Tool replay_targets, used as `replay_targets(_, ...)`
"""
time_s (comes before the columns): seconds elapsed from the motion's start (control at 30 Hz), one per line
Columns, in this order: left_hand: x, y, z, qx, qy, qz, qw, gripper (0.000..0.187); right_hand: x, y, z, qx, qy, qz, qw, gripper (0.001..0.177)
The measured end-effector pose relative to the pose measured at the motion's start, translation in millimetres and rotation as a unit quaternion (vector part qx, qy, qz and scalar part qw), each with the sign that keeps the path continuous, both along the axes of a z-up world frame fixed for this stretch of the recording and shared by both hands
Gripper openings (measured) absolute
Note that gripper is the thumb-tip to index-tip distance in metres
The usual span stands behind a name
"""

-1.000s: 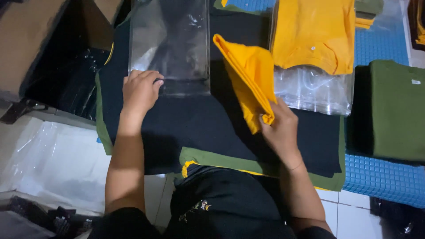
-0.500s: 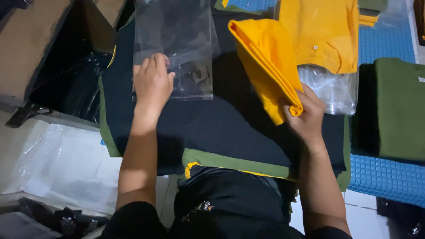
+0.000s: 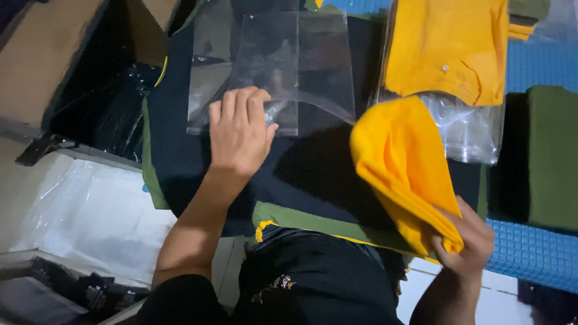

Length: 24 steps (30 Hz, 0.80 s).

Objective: Folding t-shirts and placing them into clear plastic bags for storage or shipping.

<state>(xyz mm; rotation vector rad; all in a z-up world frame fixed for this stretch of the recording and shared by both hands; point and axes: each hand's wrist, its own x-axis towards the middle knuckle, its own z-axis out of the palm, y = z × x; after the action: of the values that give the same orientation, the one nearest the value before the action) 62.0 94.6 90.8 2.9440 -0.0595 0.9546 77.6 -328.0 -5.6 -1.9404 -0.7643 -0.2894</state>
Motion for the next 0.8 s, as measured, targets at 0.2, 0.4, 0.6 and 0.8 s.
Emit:
replay_targets(0.2,2.1,-16.9,-5.9,-0.049,0.0,-0.047,0.998,0.028,-23.0,-4.8,30.0,-0.007,0.096,0.17,0.981,0.046)
replay_targets(0.4,-3.9,-26.3,12.1,-0.154,0.079,-0.118,0.978,0.024,-7.3,59.5,56.4,-0.074,0.062,0.226,0.969,0.045)
replay_targets(0.6,-5.8,-8.3,5.9,-0.215,0.111,-0.178,0.954,0.012,8.5,81.8,53.6,-0.149,-0.017,0.1,0.984,0.046)
replay_targets(0.8,0.7,-17.7,-7.9,-0.188,0.062,-0.213,0.957,0.013,-4.9,110.4,51.5,-0.179,-0.104,0.003,0.978,0.041)
